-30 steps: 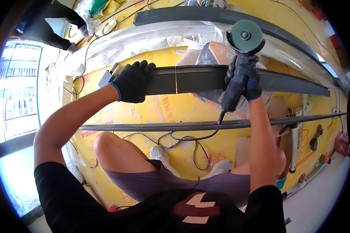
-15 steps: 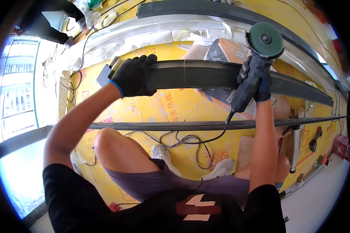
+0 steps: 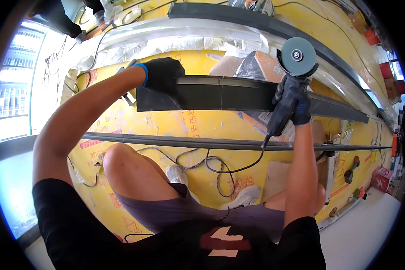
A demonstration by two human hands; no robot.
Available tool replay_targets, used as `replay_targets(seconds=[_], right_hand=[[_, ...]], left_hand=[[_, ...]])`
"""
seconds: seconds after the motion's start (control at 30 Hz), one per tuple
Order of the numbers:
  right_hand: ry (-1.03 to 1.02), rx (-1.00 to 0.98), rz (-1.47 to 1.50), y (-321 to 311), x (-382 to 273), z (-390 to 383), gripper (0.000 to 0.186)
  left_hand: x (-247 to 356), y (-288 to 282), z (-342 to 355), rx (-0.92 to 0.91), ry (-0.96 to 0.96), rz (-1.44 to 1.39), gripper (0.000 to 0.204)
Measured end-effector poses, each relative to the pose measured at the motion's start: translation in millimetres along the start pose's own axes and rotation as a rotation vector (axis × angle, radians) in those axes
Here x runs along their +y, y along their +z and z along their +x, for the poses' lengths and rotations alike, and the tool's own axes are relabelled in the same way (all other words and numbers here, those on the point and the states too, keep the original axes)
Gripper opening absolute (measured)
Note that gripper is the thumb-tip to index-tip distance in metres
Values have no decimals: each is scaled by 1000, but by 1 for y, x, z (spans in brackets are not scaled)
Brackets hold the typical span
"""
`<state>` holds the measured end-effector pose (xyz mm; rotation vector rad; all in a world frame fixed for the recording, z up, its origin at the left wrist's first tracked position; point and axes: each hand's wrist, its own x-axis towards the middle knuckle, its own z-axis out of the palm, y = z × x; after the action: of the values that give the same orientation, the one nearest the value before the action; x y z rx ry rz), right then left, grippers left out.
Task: Measuring and cutting metal trim pieces with an angle grinder and installing end caps.
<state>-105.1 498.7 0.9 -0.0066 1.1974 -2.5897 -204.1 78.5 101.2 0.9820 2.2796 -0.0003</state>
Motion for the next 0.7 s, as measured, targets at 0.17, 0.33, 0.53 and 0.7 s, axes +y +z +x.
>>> replay_targets(seconds=[0.17, 0.33, 0.53, 0.7], right_hand=[[-17, 67, -62, 8, -11, -15, 55], [-55, 74, -118, 45, -20, -44, 51], [-25, 293, -391, 125, 8, -84, 32], [53, 345, -292, 144, 65, -95, 39]], left_hand=[[28, -13, -27, 195, -38, 73, 66], [35, -27, -39, 678, -24, 412, 65], [6, -16, -19, 686, -22, 392, 61], [12, -14, -17, 767, -10, 381, 59]])
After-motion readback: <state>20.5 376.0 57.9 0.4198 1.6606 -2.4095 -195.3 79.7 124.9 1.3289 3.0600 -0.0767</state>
